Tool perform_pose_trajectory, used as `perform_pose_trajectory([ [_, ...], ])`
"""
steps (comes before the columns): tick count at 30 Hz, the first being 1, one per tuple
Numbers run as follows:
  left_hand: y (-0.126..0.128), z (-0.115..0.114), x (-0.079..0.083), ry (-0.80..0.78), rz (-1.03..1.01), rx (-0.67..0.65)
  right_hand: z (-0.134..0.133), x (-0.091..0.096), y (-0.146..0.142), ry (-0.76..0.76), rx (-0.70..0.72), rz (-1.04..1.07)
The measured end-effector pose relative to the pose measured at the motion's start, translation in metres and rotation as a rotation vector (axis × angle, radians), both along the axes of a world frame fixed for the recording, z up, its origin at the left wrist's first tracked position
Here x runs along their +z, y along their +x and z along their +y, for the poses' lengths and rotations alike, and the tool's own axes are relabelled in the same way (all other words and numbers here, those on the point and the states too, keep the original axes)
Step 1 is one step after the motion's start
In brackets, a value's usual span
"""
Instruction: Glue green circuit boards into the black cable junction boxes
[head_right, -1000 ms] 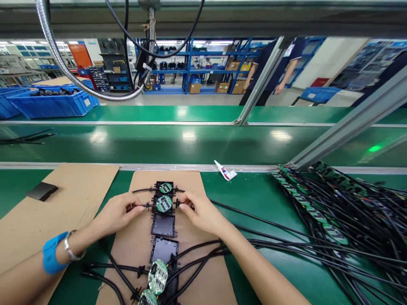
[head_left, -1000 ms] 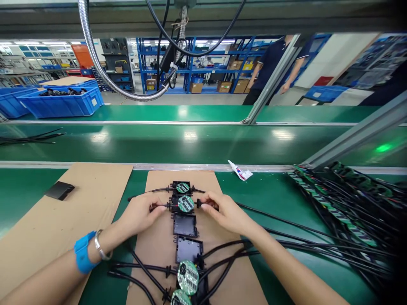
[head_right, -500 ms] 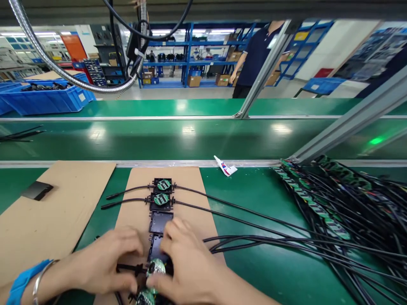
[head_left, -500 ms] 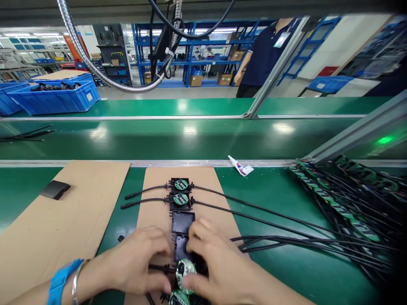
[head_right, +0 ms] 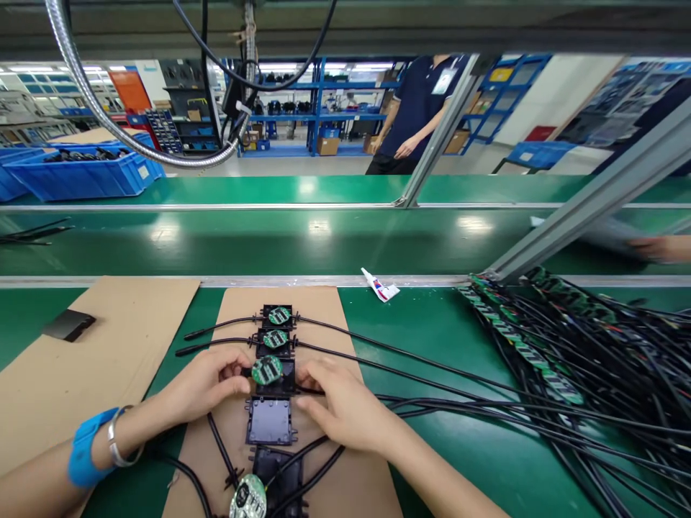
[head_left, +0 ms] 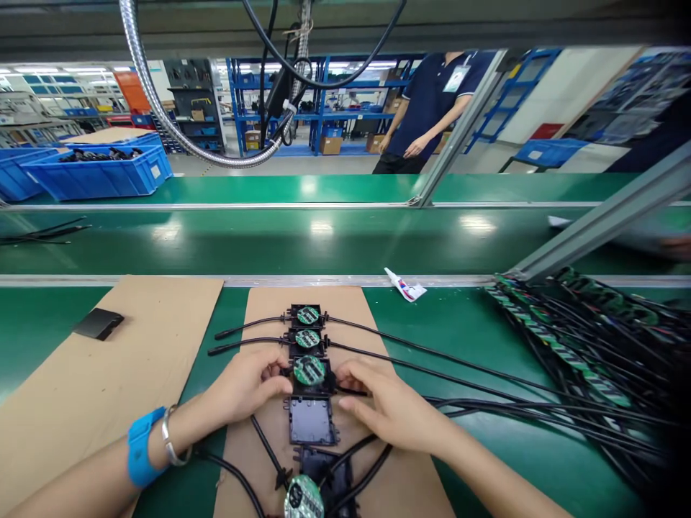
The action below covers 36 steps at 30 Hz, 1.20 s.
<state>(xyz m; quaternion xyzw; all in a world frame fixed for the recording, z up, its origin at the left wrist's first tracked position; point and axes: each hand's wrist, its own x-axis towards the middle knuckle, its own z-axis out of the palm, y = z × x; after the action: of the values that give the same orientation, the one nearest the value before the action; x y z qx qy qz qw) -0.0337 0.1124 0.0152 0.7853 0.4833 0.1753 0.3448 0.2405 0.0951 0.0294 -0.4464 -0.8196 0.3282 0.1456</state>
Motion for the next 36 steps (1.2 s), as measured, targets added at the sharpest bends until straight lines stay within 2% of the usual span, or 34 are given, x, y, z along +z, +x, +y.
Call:
perform_pose_trajectory([
  [6, 0.005, 0.004, -0.018, 0.086, 0.041, -0.012, 0.004, -0.029, 0.015, 0.298, -0.015, -0.188],
  [11, 0.005, -0.002, -0.019, 0.177, 0.041, -0.008, 0.002, -0.030, 0.024, 0.457, -0.047, -0.186],
  [14, 0.007, -0.003, -0.019, 0.231, 0.118, -0.072, 0.003, -0.032, 0.024, 0.504, -0.067, -0.212],
  [17, 0.004, -0.002, -0.016, 0.201, 0.227, -0.109, 0.005, -0.036, 0.022, 0.501, -0.082, -0.298],
  [22, -0.017, -0.013, -0.002, 0.196, 0.568, 0.003, 0.001, -0.037, 0.020, 0.553, -0.100, -0.335],
  [24, -0.023, -0.027, 0.006, 0.235, 0.581, 0.004, -0.004, -0.034, 0.015, 0.602, -0.112, -0.278],
  [25, -0.024, -0.035, 0.011, 0.240, 0.527, -0.049, -0.008, -0.032, 0.011, 0.615, -0.109, -0.232],
  [27, -0.022, -0.051, 0.020, 0.171, 0.353, -0.250, -0.019, -0.025, 0.002, 0.594, -0.083, -0.133],
  [29, -0.016, -0.065, 0.027, 0.056, 0.216, -0.416, -0.032, -0.016, -0.011, 0.500, -0.027, -0.062],
  [31, -0.010, -0.073, 0.028, -0.004, 0.184, -0.432, -0.047, -0.007, -0.023, 0.355, 0.045, -0.029],
  [33, -0.007, -0.075, 0.025, -0.018, 0.193, -0.377, -0.061, -0.001, -0.035, 0.226, 0.088, -0.032],
  [36, -0.006, -0.073, 0.017, -0.076, 0.180, -0.366, -0.076, -0.006, -0.051, 0.172, 0.076, -0.060],
])
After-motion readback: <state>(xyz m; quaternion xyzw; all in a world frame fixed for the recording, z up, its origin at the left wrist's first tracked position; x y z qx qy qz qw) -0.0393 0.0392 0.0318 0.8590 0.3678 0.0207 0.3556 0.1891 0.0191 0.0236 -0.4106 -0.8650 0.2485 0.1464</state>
